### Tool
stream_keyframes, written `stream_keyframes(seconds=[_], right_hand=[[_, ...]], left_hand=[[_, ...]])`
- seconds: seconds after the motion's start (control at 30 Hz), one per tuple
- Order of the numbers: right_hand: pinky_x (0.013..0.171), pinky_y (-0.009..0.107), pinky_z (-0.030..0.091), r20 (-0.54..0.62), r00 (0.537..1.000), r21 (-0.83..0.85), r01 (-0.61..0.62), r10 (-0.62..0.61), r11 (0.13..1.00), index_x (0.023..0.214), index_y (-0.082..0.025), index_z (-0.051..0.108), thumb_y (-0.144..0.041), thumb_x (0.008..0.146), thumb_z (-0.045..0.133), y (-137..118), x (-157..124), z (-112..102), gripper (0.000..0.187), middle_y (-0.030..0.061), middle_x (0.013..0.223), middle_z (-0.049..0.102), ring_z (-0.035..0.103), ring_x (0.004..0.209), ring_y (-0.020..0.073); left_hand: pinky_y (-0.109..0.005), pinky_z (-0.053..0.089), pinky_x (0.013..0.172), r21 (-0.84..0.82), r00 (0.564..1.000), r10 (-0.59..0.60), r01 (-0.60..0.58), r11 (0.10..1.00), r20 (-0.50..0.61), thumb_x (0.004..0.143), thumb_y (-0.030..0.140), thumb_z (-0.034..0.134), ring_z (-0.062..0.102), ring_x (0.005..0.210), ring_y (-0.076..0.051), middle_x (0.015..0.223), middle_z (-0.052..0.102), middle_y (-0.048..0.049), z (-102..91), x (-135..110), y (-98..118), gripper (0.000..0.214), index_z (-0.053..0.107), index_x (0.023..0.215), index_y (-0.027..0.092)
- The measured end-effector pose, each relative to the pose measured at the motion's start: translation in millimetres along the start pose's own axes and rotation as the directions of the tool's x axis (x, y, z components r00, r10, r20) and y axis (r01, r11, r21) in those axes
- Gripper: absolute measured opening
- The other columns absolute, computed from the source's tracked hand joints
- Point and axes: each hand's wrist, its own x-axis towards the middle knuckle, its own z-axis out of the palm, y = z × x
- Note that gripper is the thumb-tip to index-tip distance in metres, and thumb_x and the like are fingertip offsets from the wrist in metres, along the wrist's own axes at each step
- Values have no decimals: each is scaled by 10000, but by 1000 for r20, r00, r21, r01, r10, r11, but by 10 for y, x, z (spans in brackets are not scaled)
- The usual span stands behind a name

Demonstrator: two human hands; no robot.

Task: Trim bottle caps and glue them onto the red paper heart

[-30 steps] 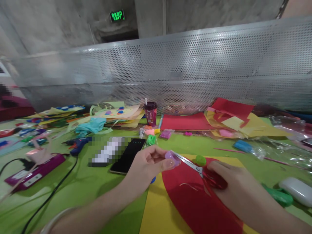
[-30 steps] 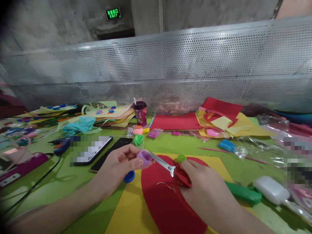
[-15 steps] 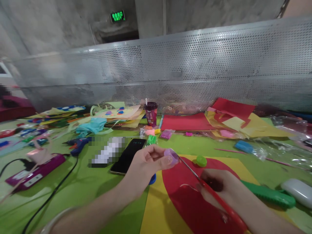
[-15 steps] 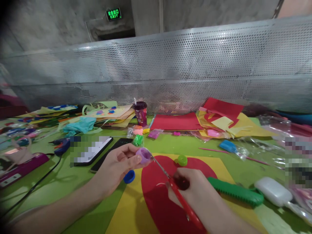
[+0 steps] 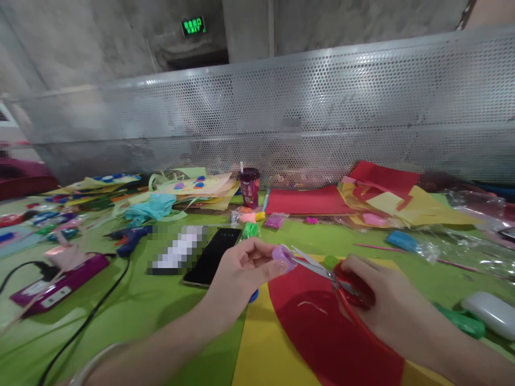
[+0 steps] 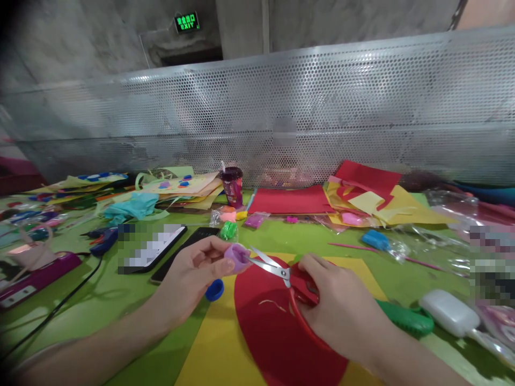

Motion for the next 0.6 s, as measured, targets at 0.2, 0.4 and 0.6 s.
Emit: stream_keyframes(seconds=[0.2, 0.4, 0.6], right_hand=[[381, 258, 346, -101, 957, -313, 229, -272, 922, 764, -214, 500, -188, 837, 379, 85, -10, 20, 143, -1, 606, 579, 546, 411, 157], [382, 278, 326, -169, 900, -465, 287, -402, 837, 766, -214, 482, -171, 895, 307, 62, 26, -33, 222, -12, 604, 572, 524, 389, 146], [415, 283, 319, -171, 882, -530, 294, -440, 796, 737, -216, 472, -185, 963, 239, -5, 11, -94, 326, -2, 612, 560, 508, 430, 136]], left_hand=[[-239, 511, 740, 61, 1000, 6, -6, 998, 5, 687, 306, 809, 673, 804, -138, 833, 736, -18, 14, -32, 25, 230, 658, 816, 190], [-256, 509, 735, 86, 1000, 6, -6, 996, -5, 664, 321, 820, 679, 805, -155, 828, 735, -22, 17, -12, 32, 259, 650, 801, 183], [-261, 512, 709, 105, 1000, -11, 13, 994, -16, 652, 329, 822, 684, 790, -164, 809, 741, -33, 49, -28, 61, 260, 645, 767, 177]])
